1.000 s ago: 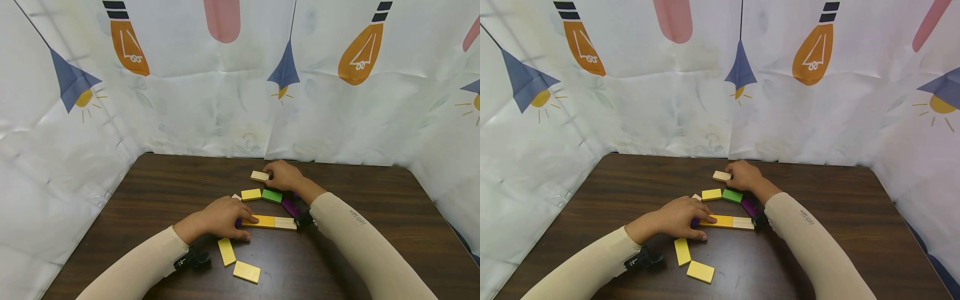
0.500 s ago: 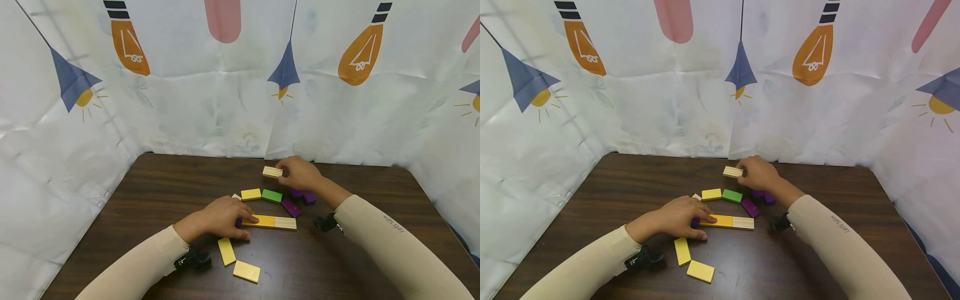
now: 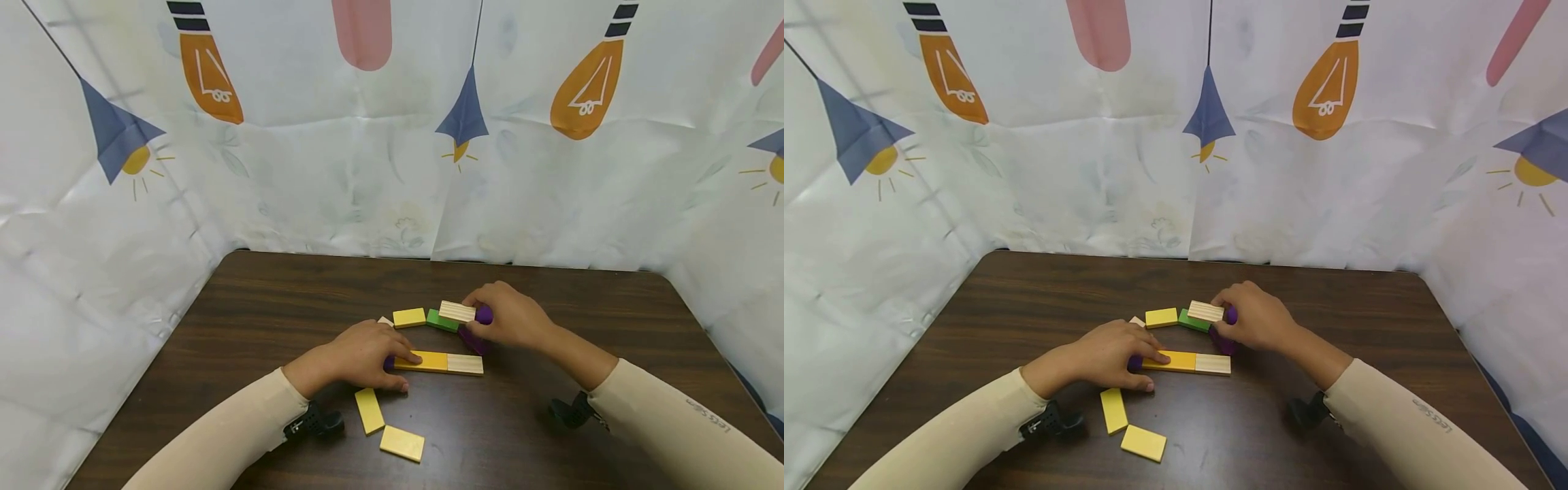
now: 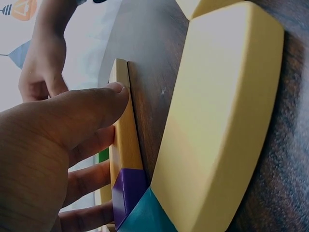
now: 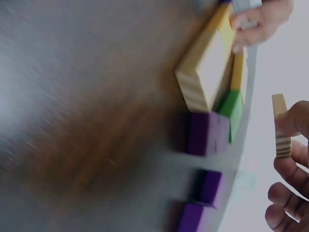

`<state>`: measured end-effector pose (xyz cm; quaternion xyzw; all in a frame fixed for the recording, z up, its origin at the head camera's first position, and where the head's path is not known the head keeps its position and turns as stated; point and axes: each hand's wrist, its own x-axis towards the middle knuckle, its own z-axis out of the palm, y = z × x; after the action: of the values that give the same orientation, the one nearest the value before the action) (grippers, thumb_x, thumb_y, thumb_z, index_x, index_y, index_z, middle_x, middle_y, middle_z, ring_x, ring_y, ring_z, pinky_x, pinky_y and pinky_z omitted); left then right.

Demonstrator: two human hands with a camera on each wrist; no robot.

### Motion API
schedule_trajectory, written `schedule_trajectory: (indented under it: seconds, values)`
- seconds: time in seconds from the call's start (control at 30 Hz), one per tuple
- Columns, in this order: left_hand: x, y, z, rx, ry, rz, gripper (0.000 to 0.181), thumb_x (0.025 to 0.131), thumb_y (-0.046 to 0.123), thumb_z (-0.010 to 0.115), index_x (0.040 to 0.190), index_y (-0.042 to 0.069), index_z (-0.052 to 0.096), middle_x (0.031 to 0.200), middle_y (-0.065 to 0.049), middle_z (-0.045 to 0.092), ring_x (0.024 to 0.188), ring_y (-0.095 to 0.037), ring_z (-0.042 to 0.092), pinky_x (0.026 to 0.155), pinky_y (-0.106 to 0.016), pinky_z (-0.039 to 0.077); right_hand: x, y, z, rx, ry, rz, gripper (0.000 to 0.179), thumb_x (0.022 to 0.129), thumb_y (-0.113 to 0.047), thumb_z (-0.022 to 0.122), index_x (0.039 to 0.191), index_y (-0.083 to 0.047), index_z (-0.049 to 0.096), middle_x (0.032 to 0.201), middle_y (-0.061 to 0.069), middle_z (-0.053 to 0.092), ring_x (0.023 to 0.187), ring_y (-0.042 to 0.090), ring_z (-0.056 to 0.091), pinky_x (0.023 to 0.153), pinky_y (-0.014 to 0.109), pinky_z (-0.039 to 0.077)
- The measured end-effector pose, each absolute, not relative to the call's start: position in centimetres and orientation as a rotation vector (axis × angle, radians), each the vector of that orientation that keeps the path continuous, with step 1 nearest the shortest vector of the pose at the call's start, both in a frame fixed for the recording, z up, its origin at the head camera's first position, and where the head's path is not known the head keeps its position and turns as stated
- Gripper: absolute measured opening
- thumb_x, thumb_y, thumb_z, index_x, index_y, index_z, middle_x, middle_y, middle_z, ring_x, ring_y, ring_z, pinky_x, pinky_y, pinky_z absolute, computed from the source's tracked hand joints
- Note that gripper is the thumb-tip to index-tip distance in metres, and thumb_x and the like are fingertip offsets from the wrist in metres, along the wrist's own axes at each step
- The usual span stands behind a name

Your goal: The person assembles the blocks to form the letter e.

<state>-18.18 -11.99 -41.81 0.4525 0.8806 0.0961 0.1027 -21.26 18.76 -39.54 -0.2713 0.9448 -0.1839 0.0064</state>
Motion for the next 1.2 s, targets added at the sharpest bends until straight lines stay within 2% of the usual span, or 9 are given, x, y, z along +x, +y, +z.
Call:
schedule_trajectory:
  seconds: [0.13, 0.3, 0.57, 0.83, 1.2]
  values:
    - [-18.2, -12.0, -41.8, 1.334, 2.603, 0.281, 0.045, 0.091, 0.052, 0.073, 0.132, 0.033, 0.071, 0.130, 0.012, 0.067, 0.124, -0.014, 0.058, 0.104, -0.043, 0.045, -19.3, 18.9, -40.0, -0.902, 2.938, -0.608, 0.032, 0.085, -0.028, 0.082, 0.115, -0.018, 0.075, 0.101, -0.006, 0.066, 0.098, 0.022, 0.058, 0.071, 0.035, 0.051]
    - [-18.2, -11.9, -41.8, 1.329, 2.608, 0.275, 0.045, 0.091, 0.053, 0.073, 0.132, 0.034, 0.071, 0.131, 0.013, 0.066, 0.125, -0.014, 0.058, 0.103, -0.043, 0.045, -17.0, 18.8, -40.7, -1.007, 2.930, -0.621, 0.031, 0.083, -0.025, 0.085, 0.112, -0.019, 0.076, 0.100, -0.011, 0.065, 0.096, 0.016, 0.058, 0.071, 0.032, 0.052]
    - [-18.2, -11.8, -41.8, 1.317, 2.604, 0.268, 0.045, 0.092, 0.053, 0.072, 0.133, 0.034, 0.071, 0.131, 0.013, 0.066, 0.126, -0.014, 0.057, 0.105, -0.045, 0.044, -14.4, 19.0, -41.8, -1.114, 2.881, -0.642, 0.032, 0.082, -0.028, 0.085, 0.112, -0.022, 0.074, 0.098, -0.018, 0.061, 0.094, 0.007, 0.054, 0.072, 0.029, 0.052]
    - [-18.2, -11.8, -41.7, 1.311, 2.604, 0.252, 0.045, 0.092, 0.053, 0.072, 0.133, 0.033, 0.071, 0.132, 0.012, 0.066, 0.127, -0.014, 0.057, 0.106, -0.046, 0.043, -12.4, 19.4, -42.8, -1.211, 2.781, -0.689, 0.032, 0.085, -0.030, 0.084, 0.115, -0.026, 0.073, 0.111, -0.019, 0.064, 0.103, 0.005, 0.056, 0.078, 0.033, 0.055]
    - [-18.0, -11.9, -41.6, 1.317, 2.612, 0.253, 0.044, 0.093, 0.052, 0.072, 0.132, 0.033, 0.071, 0.132, 0.012, 0.066, 0.127, -0.014, 0.057, 0.106, -0.047, 0.043, -10.7, 18.9, -43.8, -1.264, 2.613, -0.692, 0.029, 0.089, -0.033, 0.081, 0.116, -0.033, 0.071, 0.115, -0.022, 0.060, 0.108, 0.003, 0.056, 0.083, 0.033, 0.054]
